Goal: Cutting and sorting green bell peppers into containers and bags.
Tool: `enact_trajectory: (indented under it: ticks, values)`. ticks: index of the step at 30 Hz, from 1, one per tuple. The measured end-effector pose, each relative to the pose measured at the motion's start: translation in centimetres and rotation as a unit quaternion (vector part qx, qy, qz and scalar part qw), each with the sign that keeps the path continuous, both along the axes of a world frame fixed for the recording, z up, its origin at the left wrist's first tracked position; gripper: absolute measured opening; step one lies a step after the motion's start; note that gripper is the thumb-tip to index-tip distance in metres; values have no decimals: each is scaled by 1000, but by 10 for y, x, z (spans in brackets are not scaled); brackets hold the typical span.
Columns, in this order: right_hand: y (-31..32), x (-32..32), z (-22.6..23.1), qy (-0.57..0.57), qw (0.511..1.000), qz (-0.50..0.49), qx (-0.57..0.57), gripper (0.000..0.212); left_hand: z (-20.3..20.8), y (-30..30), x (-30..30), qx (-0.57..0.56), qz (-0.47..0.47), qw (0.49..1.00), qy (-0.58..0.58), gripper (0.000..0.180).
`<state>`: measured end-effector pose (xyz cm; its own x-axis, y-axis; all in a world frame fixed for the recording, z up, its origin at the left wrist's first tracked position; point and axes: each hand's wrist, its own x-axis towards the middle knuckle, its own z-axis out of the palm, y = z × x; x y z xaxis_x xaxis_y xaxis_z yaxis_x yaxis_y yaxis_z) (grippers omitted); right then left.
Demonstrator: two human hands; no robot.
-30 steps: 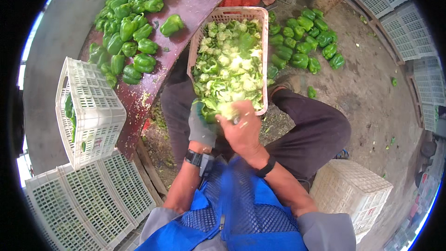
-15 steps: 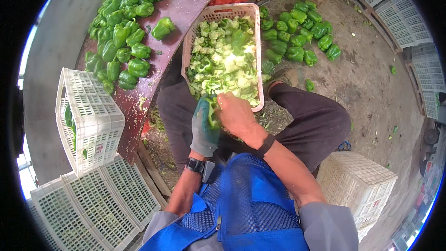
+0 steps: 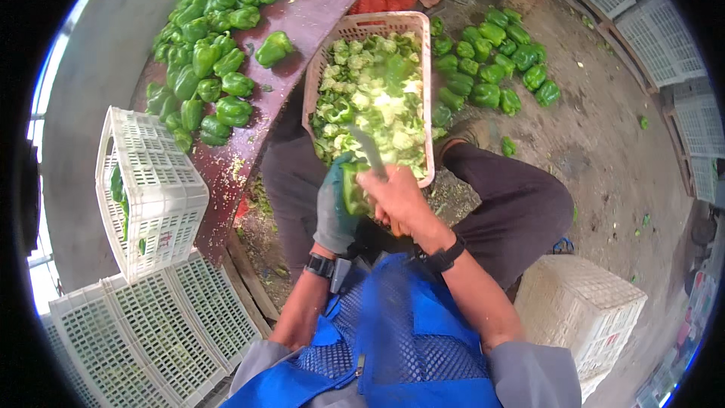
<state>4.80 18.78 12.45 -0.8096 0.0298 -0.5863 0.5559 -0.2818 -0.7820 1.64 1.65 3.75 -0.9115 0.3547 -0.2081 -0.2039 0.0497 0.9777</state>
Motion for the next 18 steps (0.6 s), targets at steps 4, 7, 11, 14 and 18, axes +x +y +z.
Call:
enact_trajectory:
  ticks: [4, 7, 11, 14, 18]
  values:
    - [-15, 6, -4, -10, 1000, -7, -26, 28, 10, 19, 8, 60, 93, 992, -53, 39]
    - [-14, 8, -4, -2, 1000, 12, 16, 24, 14, 21, 11, 100, 81, 985, -115, 35]
    - [-22, 9, -12, 326, 859, 47, 393, 13, 2, 12, 11, 126, 111, 964, -204, 32]
    - [-24, 9, 5, 296, 914, -15, 278, 19, 6, 1, -1, 162, 110, 973, -124, 31]
    - [18, -4, -35, 138, 922, -60, 357, 52, 90, -22, -43, -193, 95, 957, 196, 40]
